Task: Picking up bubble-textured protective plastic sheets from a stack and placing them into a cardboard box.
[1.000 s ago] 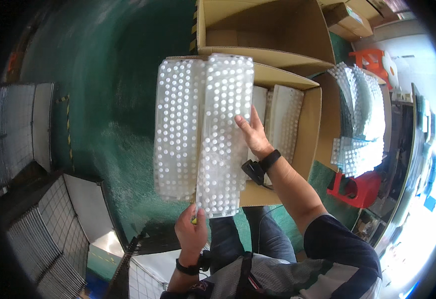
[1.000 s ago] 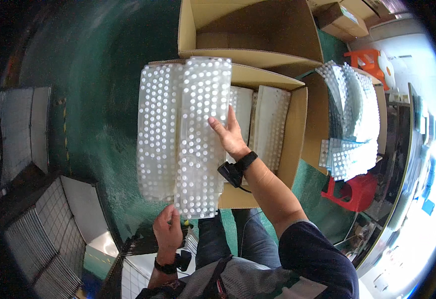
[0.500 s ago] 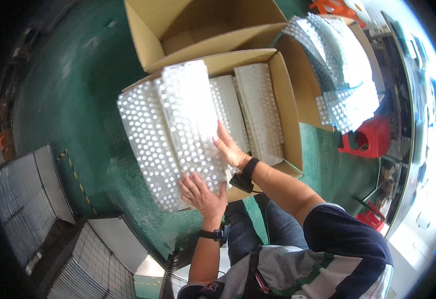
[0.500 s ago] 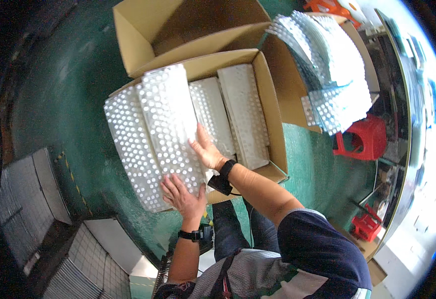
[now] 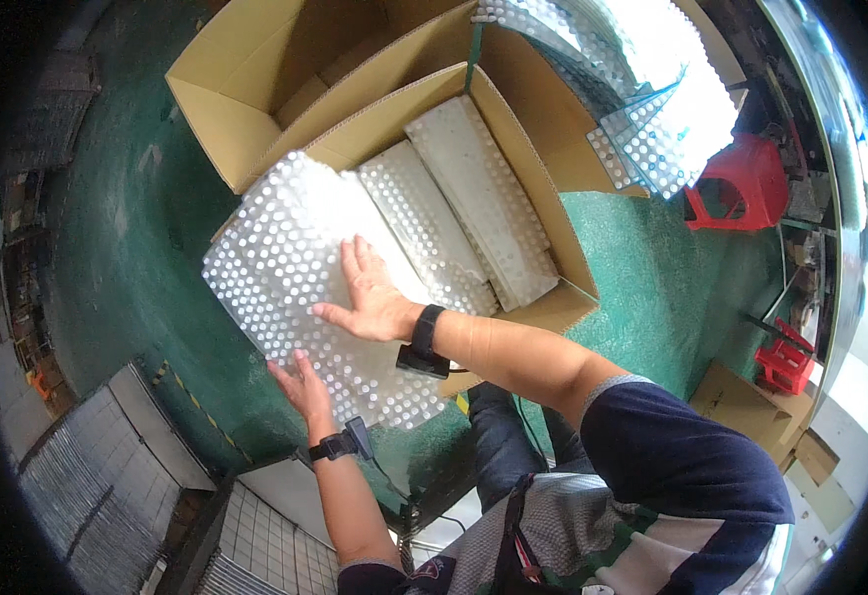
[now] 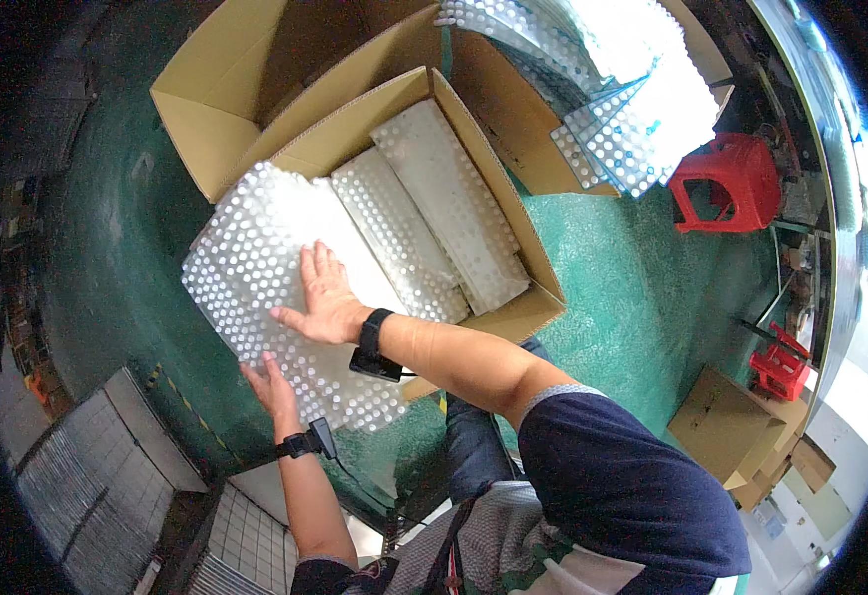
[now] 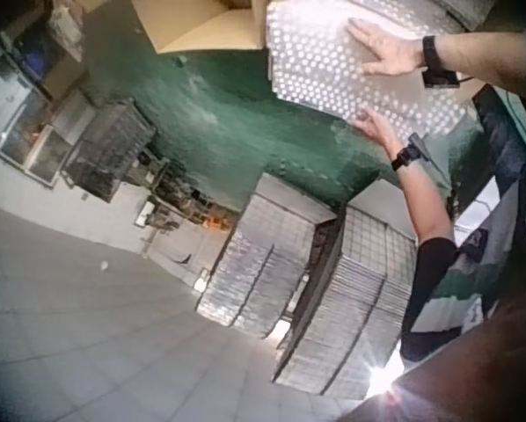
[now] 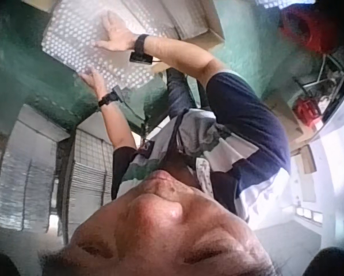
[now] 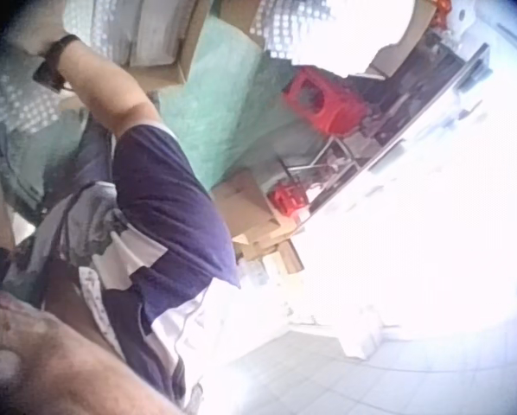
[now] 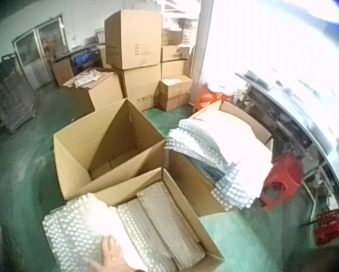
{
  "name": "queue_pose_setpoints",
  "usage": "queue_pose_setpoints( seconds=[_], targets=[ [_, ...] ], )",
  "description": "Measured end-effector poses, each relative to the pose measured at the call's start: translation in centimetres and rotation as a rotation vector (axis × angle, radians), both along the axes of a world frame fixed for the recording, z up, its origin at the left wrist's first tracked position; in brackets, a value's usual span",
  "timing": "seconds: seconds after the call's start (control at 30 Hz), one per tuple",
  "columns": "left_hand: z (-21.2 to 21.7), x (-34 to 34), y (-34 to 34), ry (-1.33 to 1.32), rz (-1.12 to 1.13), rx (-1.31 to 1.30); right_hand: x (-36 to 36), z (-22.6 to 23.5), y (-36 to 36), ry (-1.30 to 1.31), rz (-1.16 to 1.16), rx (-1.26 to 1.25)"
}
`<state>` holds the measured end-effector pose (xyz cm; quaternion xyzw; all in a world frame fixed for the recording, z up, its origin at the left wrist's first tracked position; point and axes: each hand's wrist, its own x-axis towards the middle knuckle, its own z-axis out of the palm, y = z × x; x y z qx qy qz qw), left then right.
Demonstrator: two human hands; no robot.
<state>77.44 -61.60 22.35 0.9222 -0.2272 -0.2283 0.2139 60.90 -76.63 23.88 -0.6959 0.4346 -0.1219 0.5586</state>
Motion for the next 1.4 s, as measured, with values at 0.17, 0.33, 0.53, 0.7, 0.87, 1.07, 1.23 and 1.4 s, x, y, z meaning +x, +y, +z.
queue_pose_setpoints(
  seconds=[0.17,0.33,0.53,0.7,0.87,1.07,1.23,1.4],
  targets=[
    [0.2,0.4,-0.8,-0.166,-0.004,0.109,-3.0,-1.8,0.6,-0.047,-0.179,0.184],
    [0.9,0.6,-1.7,0.036,-0.027,0.076,-4.1,-1.3,2.1,-0.038,0.037,0.274],
    [0.7,1.9,-1.5,0.076,-0.030,0.086,-3.8,-1.4,2.0,0.082,-0.009,0.190],
    [1.3,1.6,-1.9,0.044,0.100,0.122,-4.4,-1.3,1.8,0.081,-0.016,0.178],
    [1.6,1.1,-0.9,-0.123,0.089,0.117,-5.8,-1.4,1.6,0.065,-0.059,0.243],
    [4.1,-2.6,3.2,-0.161,0.180,0.112,-8.6,-0.9,2.7,0.178,0.008,0.206],
    [7.7,-8.3,13.0,-0.096,0.390,0.069,-14.9,2.2,4.8,0.277,0.128,0.178],
    [7.9,-18.4,28.6,0.025,0.713,0.117,-20.0,6.7,9.6,0.253,0.715,0.071]
  ],
)
